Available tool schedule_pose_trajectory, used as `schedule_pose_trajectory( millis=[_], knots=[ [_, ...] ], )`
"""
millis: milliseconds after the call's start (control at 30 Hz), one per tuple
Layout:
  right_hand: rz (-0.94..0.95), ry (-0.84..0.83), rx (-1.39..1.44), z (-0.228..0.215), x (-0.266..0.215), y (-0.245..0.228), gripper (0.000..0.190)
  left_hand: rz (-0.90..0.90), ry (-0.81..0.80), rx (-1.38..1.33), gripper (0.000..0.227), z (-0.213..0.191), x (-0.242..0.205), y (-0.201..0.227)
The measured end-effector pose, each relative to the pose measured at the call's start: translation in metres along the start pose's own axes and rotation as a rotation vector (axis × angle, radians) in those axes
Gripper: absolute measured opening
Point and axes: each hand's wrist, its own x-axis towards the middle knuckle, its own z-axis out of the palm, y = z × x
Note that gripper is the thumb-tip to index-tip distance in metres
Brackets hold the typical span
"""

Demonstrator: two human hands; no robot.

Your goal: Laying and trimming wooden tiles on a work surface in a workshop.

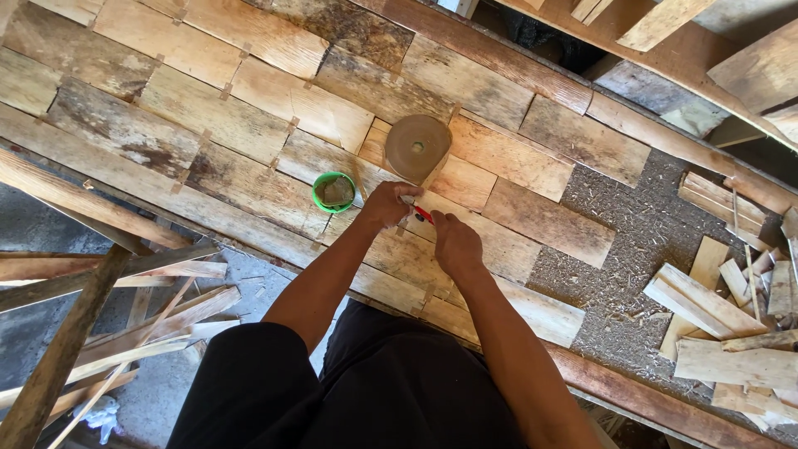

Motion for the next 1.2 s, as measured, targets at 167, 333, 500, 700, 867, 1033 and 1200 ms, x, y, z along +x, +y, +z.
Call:
schedule_pose_trajectory(
  millis=[167, 333, 500, 700, 867, 1033, 1200],
  knots=[
    [0.025, 0.000, 0.029, -0.007, -0.017, 0.004, 0.053, 0.492, 0.273, 0.209, 0.058, -0.002, -0.007, -0.008],
    [0.072, 0.049, 0.089, -0.011, -0.056, 0.029, 0.051, 0.644, 0.549, 0.412, 0.047, -0.003, -0.048, 0.017],
    [0.105, 0.238, 0.441, -0.006, -0.103, 0.062, 0.035, 0.399, 0.232, -0.223, 0.015, 0.031, -0.023, -0.034],
    [0.328, 0.253, 0.661, -0.005, -0.143, 0.083, 0.037, 0.167, 0.007, -0.459, 0.031, 0.088, -0.028, -0.020],
    [0.339, 0.310, 0.700, -0.006, -0.163, 0.090, 0.037, 0.328, -0.072, -0.385, 0.044, 0.115, -0.025, -0.011],
    [0.201, 0.418, 0.564, -0.009, -0.170, 0.089, 0.037, 0.308, -0.143, -0.387, 0.037, 0.124, -0.014, -0.023],
    [0.108, 0.397, 0.307, -0.022, -0.167, 0.080, 0.035, 0.387, -0.146, -0.296, 0.025, 0.126, -0.007, -0.030]
  ],
)
